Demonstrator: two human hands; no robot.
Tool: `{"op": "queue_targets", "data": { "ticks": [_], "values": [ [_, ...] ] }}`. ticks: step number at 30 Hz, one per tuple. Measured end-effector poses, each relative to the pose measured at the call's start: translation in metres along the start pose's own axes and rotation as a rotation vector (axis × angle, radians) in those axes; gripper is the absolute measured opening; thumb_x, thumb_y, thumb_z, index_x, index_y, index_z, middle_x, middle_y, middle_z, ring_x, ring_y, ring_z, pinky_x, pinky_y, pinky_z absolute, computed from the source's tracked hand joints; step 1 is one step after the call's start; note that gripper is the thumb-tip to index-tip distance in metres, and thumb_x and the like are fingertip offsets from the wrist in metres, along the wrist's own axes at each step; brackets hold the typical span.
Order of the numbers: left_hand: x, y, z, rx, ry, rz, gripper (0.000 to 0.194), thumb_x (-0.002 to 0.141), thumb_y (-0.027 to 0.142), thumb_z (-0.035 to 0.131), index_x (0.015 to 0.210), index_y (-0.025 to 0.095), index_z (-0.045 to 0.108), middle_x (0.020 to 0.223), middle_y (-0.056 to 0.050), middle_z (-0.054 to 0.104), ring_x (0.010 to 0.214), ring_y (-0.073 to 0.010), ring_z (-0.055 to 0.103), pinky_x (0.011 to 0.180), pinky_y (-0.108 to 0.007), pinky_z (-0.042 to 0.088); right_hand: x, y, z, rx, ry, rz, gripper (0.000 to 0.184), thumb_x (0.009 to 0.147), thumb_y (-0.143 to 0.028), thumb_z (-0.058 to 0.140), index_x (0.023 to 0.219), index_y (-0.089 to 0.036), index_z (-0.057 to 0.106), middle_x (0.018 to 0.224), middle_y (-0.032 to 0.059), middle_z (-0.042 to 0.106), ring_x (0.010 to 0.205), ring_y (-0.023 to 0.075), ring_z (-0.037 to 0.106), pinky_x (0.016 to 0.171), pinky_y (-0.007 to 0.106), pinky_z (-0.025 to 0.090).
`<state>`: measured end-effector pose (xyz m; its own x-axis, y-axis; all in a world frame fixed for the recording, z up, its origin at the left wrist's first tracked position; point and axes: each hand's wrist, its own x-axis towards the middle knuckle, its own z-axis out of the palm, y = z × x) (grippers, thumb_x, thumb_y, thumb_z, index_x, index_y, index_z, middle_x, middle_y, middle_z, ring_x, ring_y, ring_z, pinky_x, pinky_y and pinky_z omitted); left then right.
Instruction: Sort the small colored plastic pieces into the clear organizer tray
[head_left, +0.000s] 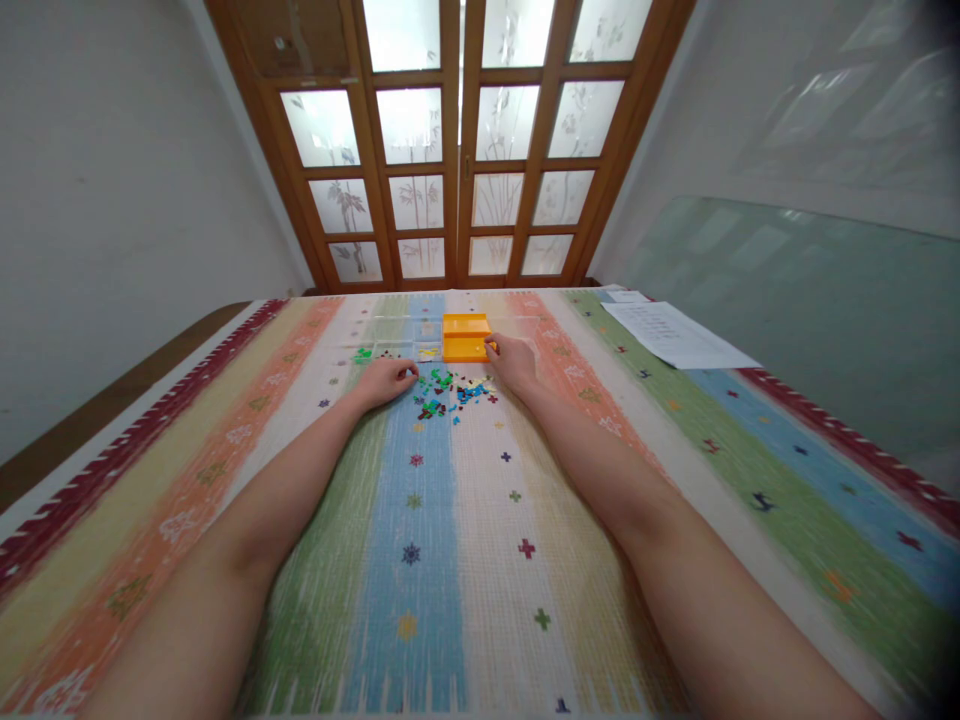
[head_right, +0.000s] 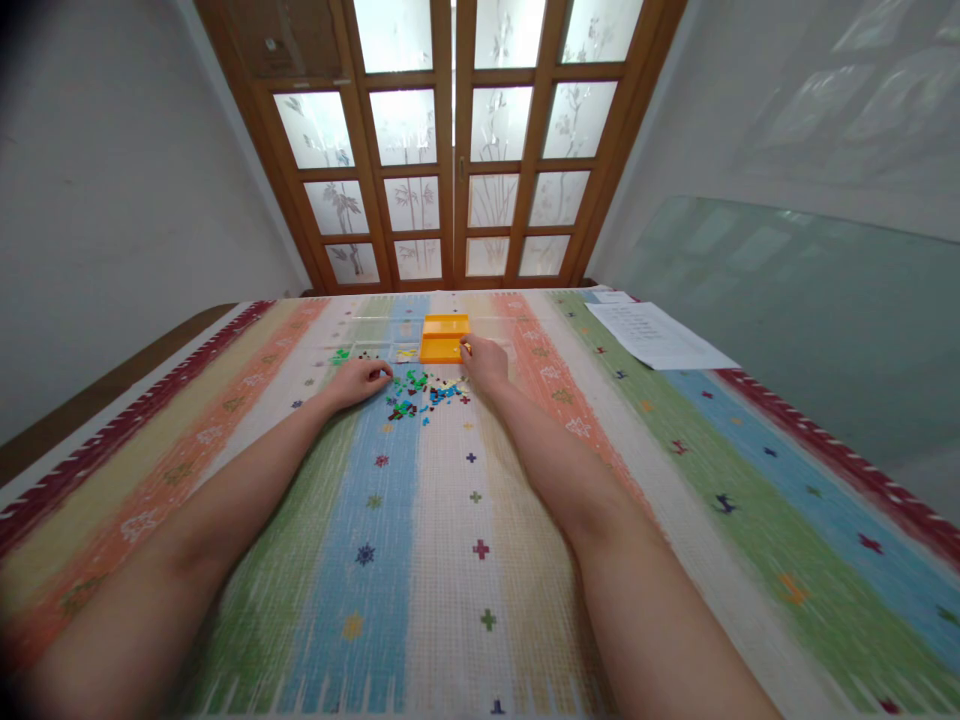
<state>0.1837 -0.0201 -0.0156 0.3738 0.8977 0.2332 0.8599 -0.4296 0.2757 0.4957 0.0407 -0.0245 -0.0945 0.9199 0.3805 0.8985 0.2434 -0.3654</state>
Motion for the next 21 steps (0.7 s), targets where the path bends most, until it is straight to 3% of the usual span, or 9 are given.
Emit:
{"op": "queue_targets", "data": {
  "ticks": [21],
  "values": [
    [0.0,0.014,0.0,0.08,-0.072,0.004,0.028,0.091,0.035,0.058,0.109,0.026,0.077,0.08,-0.002,0.072,0.072,-0.0186,0.063,0.068,-0.028,0.038,-0.004,-0.007,-0.002,-0.046,-0.01,-0.048,0.031,0.103,-0.039,0.051,0.118,-0.025,0.074,0.105,0.0076,0.078,0.091,0.0229,0.068,0.072,0.029,0.04]
  ]
}}
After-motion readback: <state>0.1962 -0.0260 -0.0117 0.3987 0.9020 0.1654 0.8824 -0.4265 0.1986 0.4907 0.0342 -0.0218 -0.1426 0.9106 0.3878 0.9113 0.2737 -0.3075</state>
